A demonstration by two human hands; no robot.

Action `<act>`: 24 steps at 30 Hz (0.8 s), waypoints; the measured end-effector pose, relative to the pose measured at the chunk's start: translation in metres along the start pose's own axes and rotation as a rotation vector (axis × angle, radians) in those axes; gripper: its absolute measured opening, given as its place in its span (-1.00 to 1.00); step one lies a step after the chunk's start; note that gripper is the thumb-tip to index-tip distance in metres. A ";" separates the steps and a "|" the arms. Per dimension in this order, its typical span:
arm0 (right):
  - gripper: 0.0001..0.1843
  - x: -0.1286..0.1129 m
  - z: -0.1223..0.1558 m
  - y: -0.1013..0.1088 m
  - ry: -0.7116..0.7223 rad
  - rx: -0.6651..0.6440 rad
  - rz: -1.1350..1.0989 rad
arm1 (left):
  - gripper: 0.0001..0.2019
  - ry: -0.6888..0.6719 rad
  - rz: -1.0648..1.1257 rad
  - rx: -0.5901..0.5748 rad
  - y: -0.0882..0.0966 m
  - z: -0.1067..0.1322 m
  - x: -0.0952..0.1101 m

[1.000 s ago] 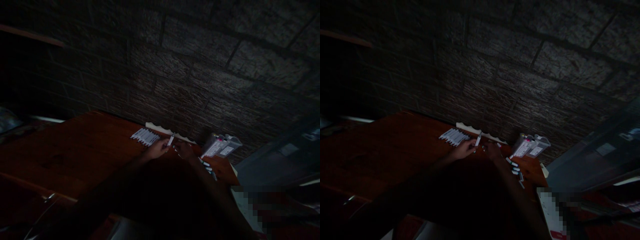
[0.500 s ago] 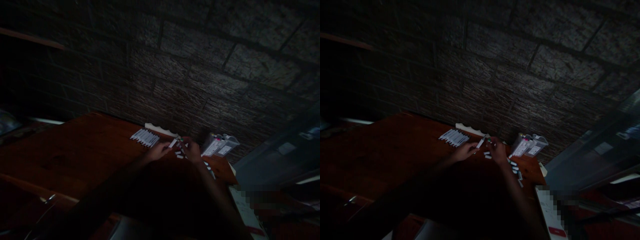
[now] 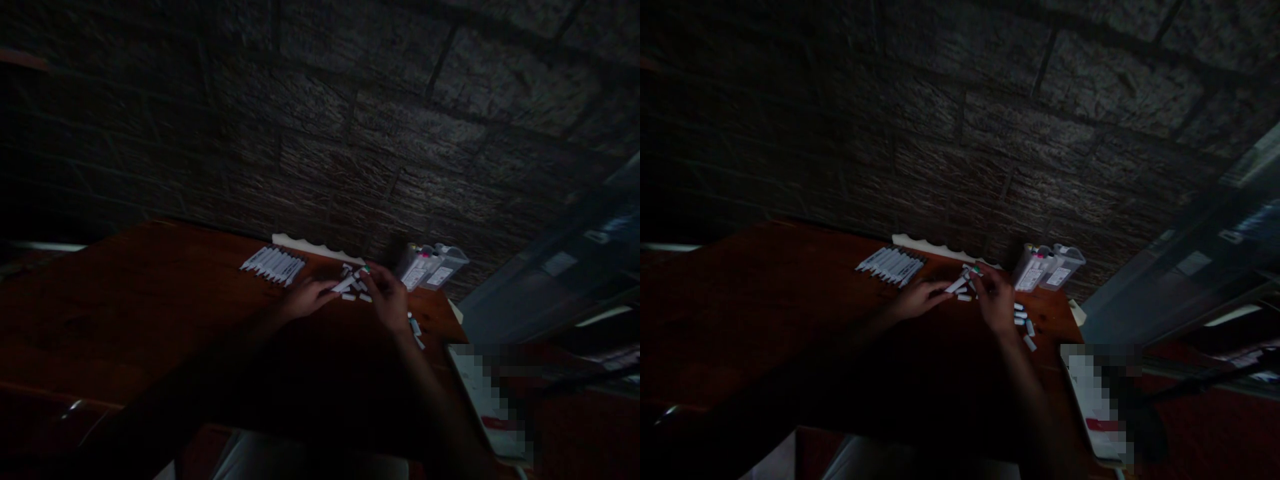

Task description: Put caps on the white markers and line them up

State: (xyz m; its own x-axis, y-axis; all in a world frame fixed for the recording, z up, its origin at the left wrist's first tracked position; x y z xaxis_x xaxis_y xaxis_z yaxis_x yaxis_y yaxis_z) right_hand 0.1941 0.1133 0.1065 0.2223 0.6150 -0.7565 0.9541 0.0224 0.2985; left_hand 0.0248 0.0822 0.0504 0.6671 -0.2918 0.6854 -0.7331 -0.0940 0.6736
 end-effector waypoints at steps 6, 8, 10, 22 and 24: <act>-0.59 -0.003 0.002 -0.009 0.038 -0.112 -0.054 | -0.71 -0.038 0.098 -0.021 -0.004 0.001 0.008; -0.58 -0.007 0.004 -0.014 0.071 -0.161 -0.068 | -0.72 -0.036 0.146 -0.015 -0.007 0.001 0.009; -0.56 -0.010 0.006 -0.017 0.089 -0.176 -0.069 | -0.73 -0.022 0.181 0.017 -0.008 0.000 0.009; -0.55 -0.006 0.016 -0.031 0.006 -0.140 -0.245 | -0.63 0.098 0.229 0.328 0.045 -0.006 -0.023; -0.64 -0.004 0.021 -0.037 -0.070 -0.134 -0.295 | -0.60 0.107 0.203 0.382 0.049 -0.006 -0.029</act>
State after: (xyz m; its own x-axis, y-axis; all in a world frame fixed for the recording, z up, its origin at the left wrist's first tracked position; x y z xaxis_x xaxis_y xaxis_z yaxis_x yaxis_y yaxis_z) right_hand 0.1617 0.0934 0.0866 -0.0420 0.5114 -0.8583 0.9455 0.2979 0.1312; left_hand -0.0299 0.0918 0.0657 0.4997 -0.2426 0.8316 -0.8335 -0.3960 0.3853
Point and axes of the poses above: each hand's wrist, its own z-axis away from the middle knuckle, its own y-axis out of the back of the hand, x = y × z, the point moved 10 cm from there along -z, towards the middle knuckle, and after that the axes turned 8 degrees about y, right-handed, at the moved point
